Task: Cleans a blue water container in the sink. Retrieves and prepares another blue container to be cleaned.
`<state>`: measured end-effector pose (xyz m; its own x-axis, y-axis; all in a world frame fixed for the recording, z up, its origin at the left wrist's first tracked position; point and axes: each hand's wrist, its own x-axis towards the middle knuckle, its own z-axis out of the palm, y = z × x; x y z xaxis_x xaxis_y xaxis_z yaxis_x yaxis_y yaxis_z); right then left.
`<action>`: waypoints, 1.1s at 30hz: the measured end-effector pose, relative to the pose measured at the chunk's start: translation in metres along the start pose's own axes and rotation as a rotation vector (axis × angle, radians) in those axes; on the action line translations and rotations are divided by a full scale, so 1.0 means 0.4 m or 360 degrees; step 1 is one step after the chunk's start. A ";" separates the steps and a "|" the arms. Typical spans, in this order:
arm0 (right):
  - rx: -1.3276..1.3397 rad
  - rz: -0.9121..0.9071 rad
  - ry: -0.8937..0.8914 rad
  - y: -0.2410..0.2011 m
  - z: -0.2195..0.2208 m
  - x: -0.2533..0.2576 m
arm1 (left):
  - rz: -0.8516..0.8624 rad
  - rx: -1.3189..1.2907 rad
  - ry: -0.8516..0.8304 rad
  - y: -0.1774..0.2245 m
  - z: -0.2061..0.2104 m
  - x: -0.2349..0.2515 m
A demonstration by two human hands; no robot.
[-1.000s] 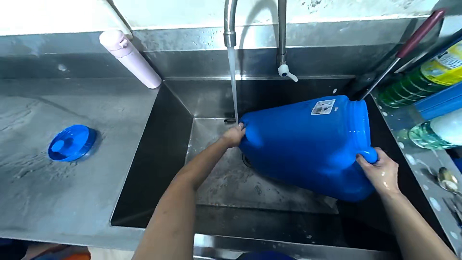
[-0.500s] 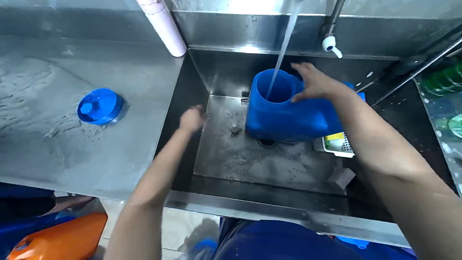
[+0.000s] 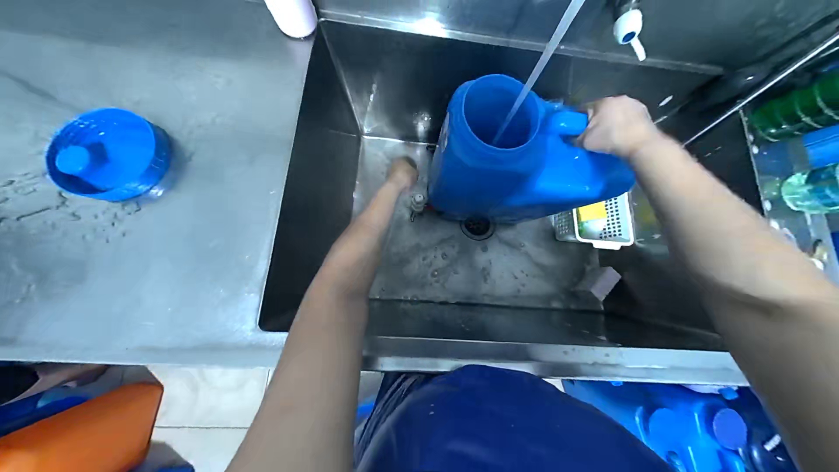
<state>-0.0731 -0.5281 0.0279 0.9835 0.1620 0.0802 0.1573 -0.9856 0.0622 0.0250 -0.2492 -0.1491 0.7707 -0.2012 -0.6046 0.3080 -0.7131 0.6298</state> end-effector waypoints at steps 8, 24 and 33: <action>0.0282 0.0565 -0.0093 0.194 0.152 0.032 | -0.0123 0.0105 -0.0191 -0.058 0.248 0.105; 0.0157 0.0055 0.0218 0.232 0.210 0.051 | 0.0294 0.0309 -0.0150 -0.182 0.403 0.175; 0.0121 0.0196 0.0172 0.206 0.199 0.049 | -0.0154 0.0126 -0.0340 -0.175 0.378 0.237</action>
<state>-0.0339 -0.6098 -0.0446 0.9811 0.0400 0.1895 0.0464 -0.9985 -0.0296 -0.0079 -0.3199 -0.3245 0.6017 -0.2608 -0.7550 0.3237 -0.7845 0.5289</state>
